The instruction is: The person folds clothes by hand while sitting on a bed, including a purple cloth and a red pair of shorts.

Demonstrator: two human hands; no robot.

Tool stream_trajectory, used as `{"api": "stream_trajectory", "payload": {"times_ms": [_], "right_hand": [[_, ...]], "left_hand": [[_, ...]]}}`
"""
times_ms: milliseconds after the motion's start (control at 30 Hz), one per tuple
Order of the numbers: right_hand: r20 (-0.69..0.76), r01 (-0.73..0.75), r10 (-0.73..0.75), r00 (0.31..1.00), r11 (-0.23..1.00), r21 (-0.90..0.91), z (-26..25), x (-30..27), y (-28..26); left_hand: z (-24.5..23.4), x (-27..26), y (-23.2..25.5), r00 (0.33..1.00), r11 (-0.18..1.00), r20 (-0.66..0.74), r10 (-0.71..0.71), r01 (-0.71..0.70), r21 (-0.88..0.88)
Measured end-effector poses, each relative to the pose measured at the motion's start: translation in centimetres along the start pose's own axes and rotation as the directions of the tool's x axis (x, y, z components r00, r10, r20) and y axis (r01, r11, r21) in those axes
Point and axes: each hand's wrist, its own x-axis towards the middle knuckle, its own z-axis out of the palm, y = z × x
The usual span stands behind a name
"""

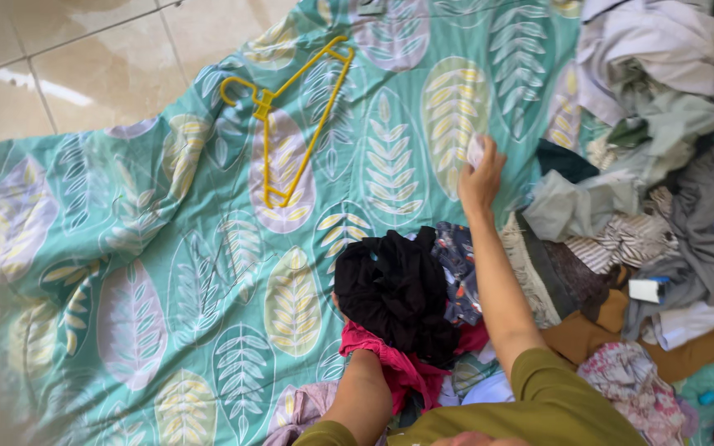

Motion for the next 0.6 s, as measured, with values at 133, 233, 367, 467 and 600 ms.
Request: {"api": "stream_trajectory", "payload": {"times_ms": [133, 233, 367, 467, 600], "right_hand": [[0.067, 0.300, -0.294, 0.953, 0.947, -0.111, 5.5, 6.1, -4.4], [0.283, 0.397, -0.332, 0.900, 0.892, -0.218, 10.8, 11.9, -7.8], [0.409, 0.531, -0.377, 0.831, 0.755, -0.385, 17.8, 19.0, -9.7], [0.482, 0.553, -0.325, 0.814, 0.689, -0.469, 20.8, 23.3, -10.3], [0.565, 0.589, -0.304, 0.767, 0.683, -0.432, 23.1, 26.1, -9.1]], "left_hand": [[-0.7, -0.1, -1.3, 1.000, 1.000, 0.020, -0.024, 0.024, -0.005], [-0.9, 0.1, -1.3, 0.999, 0.999, 0.022, -0.048, 0.048, -0.025], [-1.2, -0.4, -2.3, 0.997, 0.997, 0.034, -0.063, 0.065, -0.038], [-0.9, -0.1, -4.1, 0.998, 0.997, 0.017, -0.062, 0.062, -0.038], [-1.5, 1.0, -4.9, 0.996, 0.995, 0.002, -0.089, 0.089, -0.038]]}}
